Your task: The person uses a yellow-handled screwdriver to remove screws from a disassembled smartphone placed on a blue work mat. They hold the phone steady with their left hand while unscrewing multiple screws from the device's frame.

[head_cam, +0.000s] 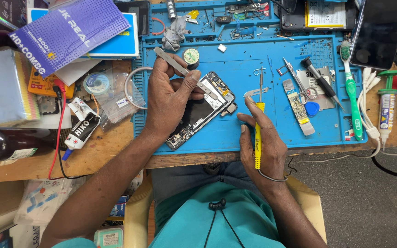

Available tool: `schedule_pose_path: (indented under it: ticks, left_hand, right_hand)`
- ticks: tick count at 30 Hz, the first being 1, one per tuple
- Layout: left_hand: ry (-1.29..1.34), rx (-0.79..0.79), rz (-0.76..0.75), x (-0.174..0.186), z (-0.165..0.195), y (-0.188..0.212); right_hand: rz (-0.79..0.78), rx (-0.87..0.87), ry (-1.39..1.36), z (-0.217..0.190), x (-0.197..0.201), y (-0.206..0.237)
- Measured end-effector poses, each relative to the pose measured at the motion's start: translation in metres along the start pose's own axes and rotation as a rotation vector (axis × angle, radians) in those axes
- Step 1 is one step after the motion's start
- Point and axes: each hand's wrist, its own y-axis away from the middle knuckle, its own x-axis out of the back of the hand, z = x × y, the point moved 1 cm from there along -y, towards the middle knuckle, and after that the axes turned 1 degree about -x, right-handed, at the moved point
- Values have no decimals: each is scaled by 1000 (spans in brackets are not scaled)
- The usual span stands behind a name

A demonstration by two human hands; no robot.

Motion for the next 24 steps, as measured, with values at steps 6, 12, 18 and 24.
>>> schedule_pose_path:
  ticks: [6, 12, 18, 24]
  left_hand:
    - [-6, -2, -1, -2, 0, 0]
    - [-15, 2, -1, -2, -1, -1]
    - [-25, -2, -2, -2, 0, -2]
    - [-32, 1, -6, -2, -1, -2]
  right_hand:
    - [2, 4, -9, 1, 1, 0]
    - [2, 8, -2, 0, 1, 0]
    - [7, 12, 4, 1, 0, 0]
    - [11, 12, 9, 2, 0, -1]
